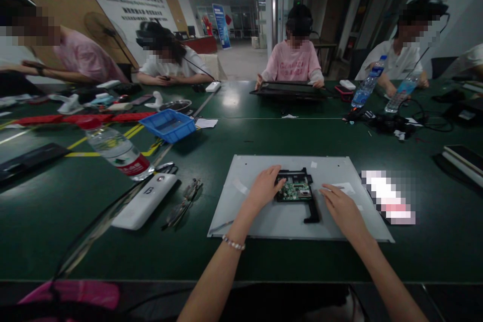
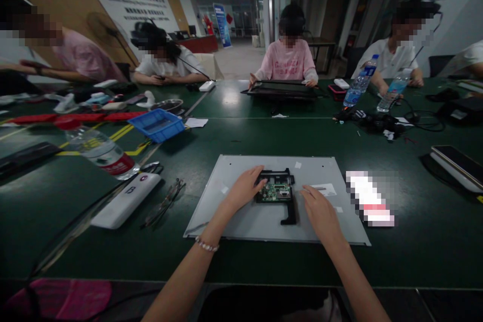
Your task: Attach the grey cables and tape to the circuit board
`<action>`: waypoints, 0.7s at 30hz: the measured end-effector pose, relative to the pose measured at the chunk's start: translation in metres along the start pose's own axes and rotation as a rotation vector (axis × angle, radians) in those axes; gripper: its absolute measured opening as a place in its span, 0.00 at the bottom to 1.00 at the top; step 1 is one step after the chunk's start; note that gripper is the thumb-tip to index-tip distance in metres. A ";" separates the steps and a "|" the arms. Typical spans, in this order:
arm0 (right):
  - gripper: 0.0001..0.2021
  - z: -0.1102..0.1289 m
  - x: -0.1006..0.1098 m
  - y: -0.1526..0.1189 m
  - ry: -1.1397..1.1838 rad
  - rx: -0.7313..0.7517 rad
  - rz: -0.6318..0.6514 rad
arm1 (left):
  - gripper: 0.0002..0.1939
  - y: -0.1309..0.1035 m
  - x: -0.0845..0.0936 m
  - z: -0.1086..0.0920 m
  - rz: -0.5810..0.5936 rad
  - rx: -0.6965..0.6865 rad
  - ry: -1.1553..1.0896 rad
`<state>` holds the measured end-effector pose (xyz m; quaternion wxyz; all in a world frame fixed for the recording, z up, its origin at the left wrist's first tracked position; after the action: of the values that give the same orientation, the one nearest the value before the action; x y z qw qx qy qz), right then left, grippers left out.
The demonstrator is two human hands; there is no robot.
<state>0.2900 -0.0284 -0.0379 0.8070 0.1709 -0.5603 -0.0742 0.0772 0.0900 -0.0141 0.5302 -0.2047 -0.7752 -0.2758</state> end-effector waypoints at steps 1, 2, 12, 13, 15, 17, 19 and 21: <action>0.17 -0.001 0.000 0.001 0.009 -0.007 -0.006 | 0.22 0.000 0.000 0.000 0.002 0.002 0.001; 0.16 -0.001 0.001 0.001 0.019 -0.012 -0.011 | 0.22 0.000 -0.001 0.001 0.002 0.004 0.002; 0.14 0.009 0.016 0.018 0.110 0.025 -0.040 | 0.23 -0.001 -0.003 0.001 -0.008 -0.003 0.003; 0.14 0.010 0.015 0.018 0.110 0.028 -0.034 | 0.23 -0.001 -0.002 0.000 -0.008 0.000 0.005; 0.13 0.010 0.010 0.017 0.108 0.028 -0.035 | 0.22 -0.001 -0.002 0.000 -0.003 0.000 0.005; 0.13 0.011 0.006 0.015 0.112 0.032 -0.050 | 0.23 -0.002 -0.001 -0.001 -0.002 -0.002 0.005; 0.13 0.013 0.002 0.012 0.128 0.037 -0.067 | 0.23 -0.001 0.000 -0.002 -0.001 -0.008 0.007; 0.13 0.013 -0.002 0.010 0.141 0.038 -0.069 | 0.23 0.003 0.001 -0.006 0.006 -0.024 0.019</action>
<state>0.2762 -0.0216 -0.0320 0.8381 0.2104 -0.4971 -0.0792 0.0828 0.0887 -0.0106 0.5357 -0.2106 -0.7662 -0.2856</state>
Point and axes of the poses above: each hand's wrist, its own y-axis towards the middle knuckle, its own x-axis out of the back of the hand, z = x × y, the point moved 4 cm from there along y, towards the middle knuckle, and after that the axes turned 1 degree about z, right-handed, at the moved point
